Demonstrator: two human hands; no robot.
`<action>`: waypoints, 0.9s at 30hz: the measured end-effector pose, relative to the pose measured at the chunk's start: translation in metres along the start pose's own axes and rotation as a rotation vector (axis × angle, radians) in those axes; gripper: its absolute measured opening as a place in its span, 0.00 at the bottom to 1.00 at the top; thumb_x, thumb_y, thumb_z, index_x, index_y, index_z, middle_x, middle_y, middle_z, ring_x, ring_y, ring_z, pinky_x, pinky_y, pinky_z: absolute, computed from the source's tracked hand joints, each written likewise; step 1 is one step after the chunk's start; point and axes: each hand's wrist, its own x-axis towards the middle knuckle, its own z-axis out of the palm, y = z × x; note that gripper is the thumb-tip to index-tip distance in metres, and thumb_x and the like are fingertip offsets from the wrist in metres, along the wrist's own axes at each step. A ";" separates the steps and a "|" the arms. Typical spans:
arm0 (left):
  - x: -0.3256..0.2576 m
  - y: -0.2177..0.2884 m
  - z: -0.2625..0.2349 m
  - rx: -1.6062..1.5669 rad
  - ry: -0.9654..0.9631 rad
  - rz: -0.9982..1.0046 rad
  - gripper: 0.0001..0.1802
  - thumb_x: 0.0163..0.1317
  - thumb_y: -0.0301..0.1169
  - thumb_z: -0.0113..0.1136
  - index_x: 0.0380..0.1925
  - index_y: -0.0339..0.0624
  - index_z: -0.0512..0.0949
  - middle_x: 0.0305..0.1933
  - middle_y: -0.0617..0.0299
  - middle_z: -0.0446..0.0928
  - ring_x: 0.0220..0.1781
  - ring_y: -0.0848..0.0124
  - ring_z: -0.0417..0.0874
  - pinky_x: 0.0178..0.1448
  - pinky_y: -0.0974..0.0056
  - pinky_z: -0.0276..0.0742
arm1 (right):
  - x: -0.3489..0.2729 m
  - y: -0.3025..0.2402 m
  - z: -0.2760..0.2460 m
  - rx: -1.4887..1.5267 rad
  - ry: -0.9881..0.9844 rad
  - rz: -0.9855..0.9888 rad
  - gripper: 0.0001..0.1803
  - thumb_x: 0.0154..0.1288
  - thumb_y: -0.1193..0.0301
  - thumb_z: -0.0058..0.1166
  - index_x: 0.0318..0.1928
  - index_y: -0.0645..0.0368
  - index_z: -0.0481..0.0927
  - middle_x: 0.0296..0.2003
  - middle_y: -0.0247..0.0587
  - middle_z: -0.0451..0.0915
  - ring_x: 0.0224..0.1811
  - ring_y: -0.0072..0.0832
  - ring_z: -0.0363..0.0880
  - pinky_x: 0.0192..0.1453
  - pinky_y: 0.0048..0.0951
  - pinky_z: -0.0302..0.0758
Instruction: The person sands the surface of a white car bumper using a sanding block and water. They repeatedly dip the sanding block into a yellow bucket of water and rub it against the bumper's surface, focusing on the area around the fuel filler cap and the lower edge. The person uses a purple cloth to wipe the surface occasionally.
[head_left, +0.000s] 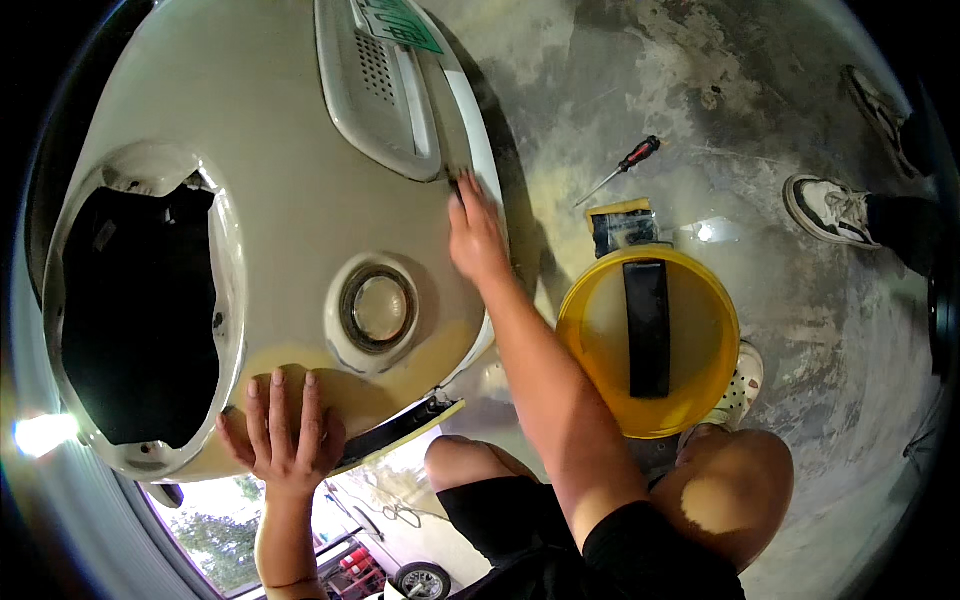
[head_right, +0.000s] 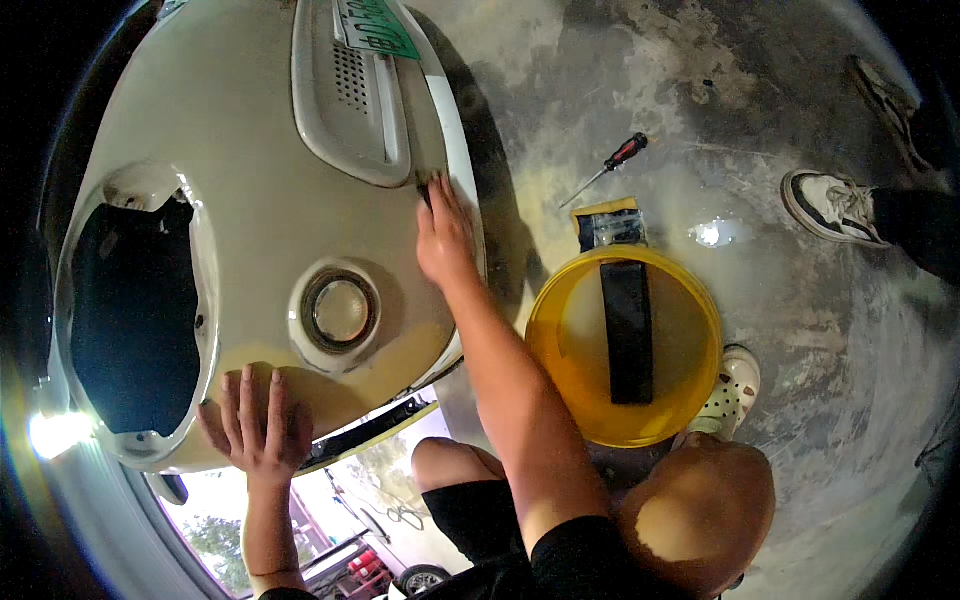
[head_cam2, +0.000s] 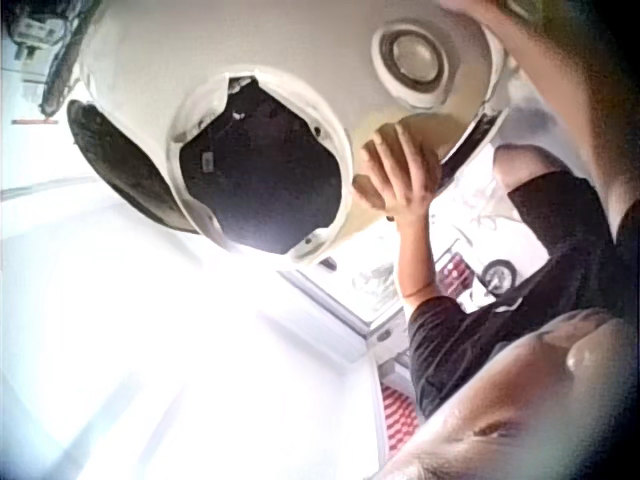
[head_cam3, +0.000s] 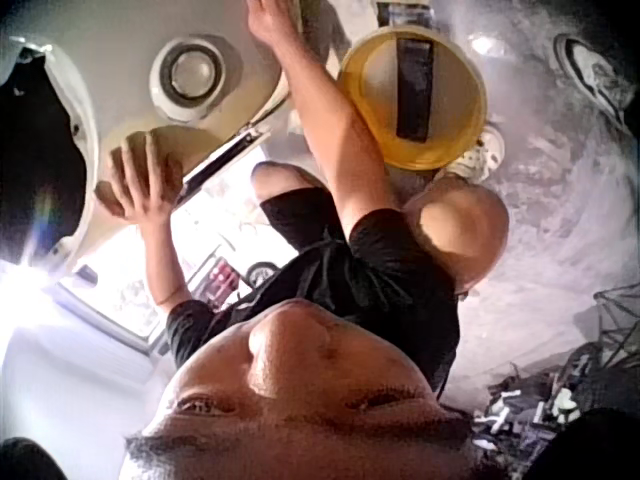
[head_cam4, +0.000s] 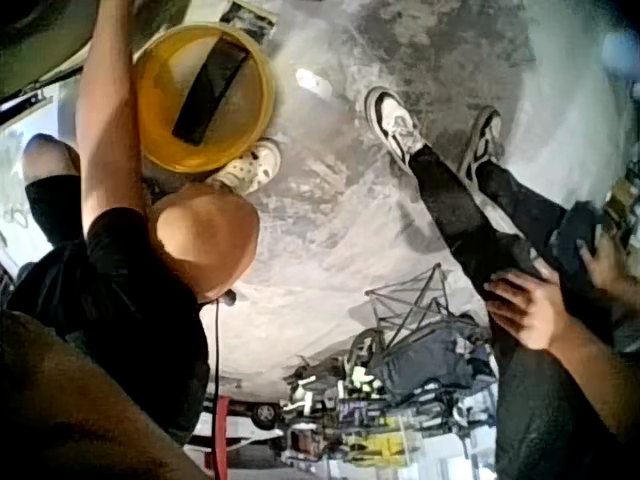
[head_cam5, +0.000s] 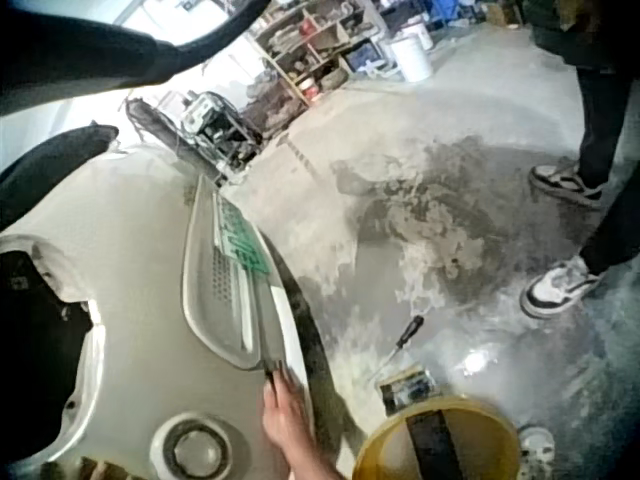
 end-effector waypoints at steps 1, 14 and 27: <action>0.002 0.001 0.003 -0.008 0.007 0.018 0.24 0.65 0.45 0.61 0.61 0.58 0.85 0.68 0.57 0.80 0.75 0.53 0.75 0.82 0.32 0.48 | 0.024 -0.002 -0.002 0.005 -0.026 0.021 0.29 0.84 0.63 0.38 0.76 0.68 0.64 0.78 0.58 0.60 0.82 0.52 0.57 0.85 0.52 0.47; 0.002 -0.002 0.003 0.000 -0.011 0.060 0.22 0.70 0.47 0.56 0.58 0.53 0.85 0.68 0.52 0.80 0.76 0.50 0.73 0.83 0.32 0.46 | 0.048 0.013 -0.012 -0.041 -0.088 0.044 0.28 0.84 0.64 0.39 0.77 0.65 0.63 0.78 0.58 0.62 0.82 0.51 0.56 0.84 0.57 0.49; -0.003 -0.002 0.005 0.057 -0.050 0.013 0.27 0.72 0.51 0.50 0.62 0.56 0.83 0.72 0.46 0.75 0.78 0.44 0.67 0.83 0.30 0.43 | 0.076 0.030 -0.009 -0.030 -0.090 -0.053 0.29 0.83 0.65 0.43 0.77 0.63 0.63 0.77 0.58 0.62 0.82 0.50 0.57 0.84 0.58 0.48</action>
